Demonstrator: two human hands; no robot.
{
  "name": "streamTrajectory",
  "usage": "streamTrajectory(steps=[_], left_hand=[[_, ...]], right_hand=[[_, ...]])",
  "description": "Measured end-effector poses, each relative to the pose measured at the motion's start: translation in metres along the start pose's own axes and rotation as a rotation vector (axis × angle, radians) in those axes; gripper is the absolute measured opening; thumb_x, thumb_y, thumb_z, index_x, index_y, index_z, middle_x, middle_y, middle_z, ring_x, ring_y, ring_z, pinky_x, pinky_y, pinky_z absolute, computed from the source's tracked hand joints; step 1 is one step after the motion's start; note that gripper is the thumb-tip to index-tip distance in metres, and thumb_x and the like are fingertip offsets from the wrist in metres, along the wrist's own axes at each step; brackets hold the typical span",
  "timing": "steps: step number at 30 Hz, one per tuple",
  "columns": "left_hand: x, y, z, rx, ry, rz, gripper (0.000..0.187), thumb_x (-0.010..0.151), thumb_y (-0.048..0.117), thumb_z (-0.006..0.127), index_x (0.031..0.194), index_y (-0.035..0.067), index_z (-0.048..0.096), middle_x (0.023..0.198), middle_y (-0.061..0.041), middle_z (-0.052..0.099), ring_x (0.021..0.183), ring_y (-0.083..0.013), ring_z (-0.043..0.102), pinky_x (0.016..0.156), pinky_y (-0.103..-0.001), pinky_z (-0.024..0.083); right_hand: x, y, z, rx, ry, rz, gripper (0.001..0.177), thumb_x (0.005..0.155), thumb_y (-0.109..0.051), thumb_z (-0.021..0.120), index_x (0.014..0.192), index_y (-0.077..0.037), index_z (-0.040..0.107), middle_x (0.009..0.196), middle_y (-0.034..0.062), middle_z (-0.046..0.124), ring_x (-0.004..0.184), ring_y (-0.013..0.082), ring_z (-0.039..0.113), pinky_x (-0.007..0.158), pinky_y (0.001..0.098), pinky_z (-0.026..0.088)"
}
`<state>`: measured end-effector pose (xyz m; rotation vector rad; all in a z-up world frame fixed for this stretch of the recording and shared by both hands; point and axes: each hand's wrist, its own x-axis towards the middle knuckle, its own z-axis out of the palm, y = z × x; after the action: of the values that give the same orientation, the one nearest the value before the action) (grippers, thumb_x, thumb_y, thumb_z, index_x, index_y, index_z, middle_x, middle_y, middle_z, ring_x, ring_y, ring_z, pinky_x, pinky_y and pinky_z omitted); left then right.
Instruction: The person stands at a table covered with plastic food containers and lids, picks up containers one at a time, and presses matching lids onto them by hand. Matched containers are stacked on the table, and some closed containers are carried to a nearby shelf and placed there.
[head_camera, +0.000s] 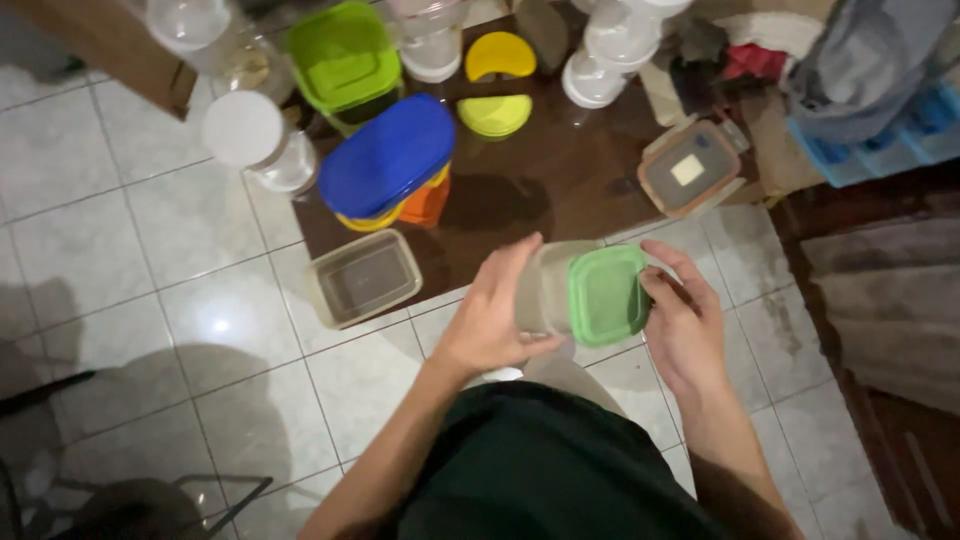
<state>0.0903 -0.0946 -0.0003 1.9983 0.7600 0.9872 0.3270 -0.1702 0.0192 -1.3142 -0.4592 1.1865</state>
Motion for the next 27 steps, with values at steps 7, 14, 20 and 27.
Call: streamTrajectory(steps=[7, 14, 20, 27], left_hand=[[-0.028, 0.024, -0.018, 0.124, 0.113, 0.129, 0.1, 0.07, 0.026, 0.092, 0.15, 0.001, 0.039, 0.148, -0.018, 0.052, 0.135, -0.0425, 0.05, 0.116, -0.05, 0.044], [-0.041, 0.031, -0.034, 0.214, 0.138, 0.139, 0.094, 0.071, 0.028, 0.092, 0.15, 0.005, 0.046, 0.147, -0.017, 0.052, 0.131, -0.0416, 0.052, 0.114, -0.052, 0.044], [-0.043, 0.032, -0.04, 0.197, 0.201, 0.178, 0.082, 0.074, 0.029, 0.094, 0.144, 0.012, 0.057, 0.146, -0.018, 0.052, 0.131, -0.0397, 0.053, 0.113, -0.049, 0.048], [-0.032, 0.036, -0.044, -0.081, 0.273, 0.014, 0.083, 0.07, 0.03, 0.096, 0.14, 0.008, 0.057, 0.142, -0.02, 0.055, 0.131, -0.0362, 0.06, 0.11, -0.044, 0.052]], right_hand=[[-0.004, 0.014, 0.048, -0.138, -0.114, 0.091, 0.033, 0.101, -0.006, 0.051, 0.132, 0.001, 0.062, 0.122, 0.0062, 0.066, 0.111, 0.0149, 0.061, 0.094, 0.0288, 0.05], [-0.016, 0.025, 0.078, -0.375, -0.228, -0.083, 0.035, 0.102, -0.009, 0.051, 0.135, 0.0, 0.061, 0.127, 0.0072, 0.067, 0.116, 0.0141, 0.061, 0.098, 0.0264, 0.049], [-0.024, 0.039, 0.079, -0.439, -0.24, -0.131, 0.036, 0.104, -0.015, 0.053, 0.138, -0.003, 0.058, 0.127, 0.0069, 0.066, 0.116, 0.0138, 0.06, 0.098, 0.0265, 0.049], [-0.013, 0.049, 0.05, 0.219, -0.397, 0.431, 0.057, 0.1, -0.04, 0.055, 0.146, -0.007, 0.048, 0.13, 0.0095, 0.06, 0.114, 0.0273, 0.06, 0.091, 0.0481, 0.05]])
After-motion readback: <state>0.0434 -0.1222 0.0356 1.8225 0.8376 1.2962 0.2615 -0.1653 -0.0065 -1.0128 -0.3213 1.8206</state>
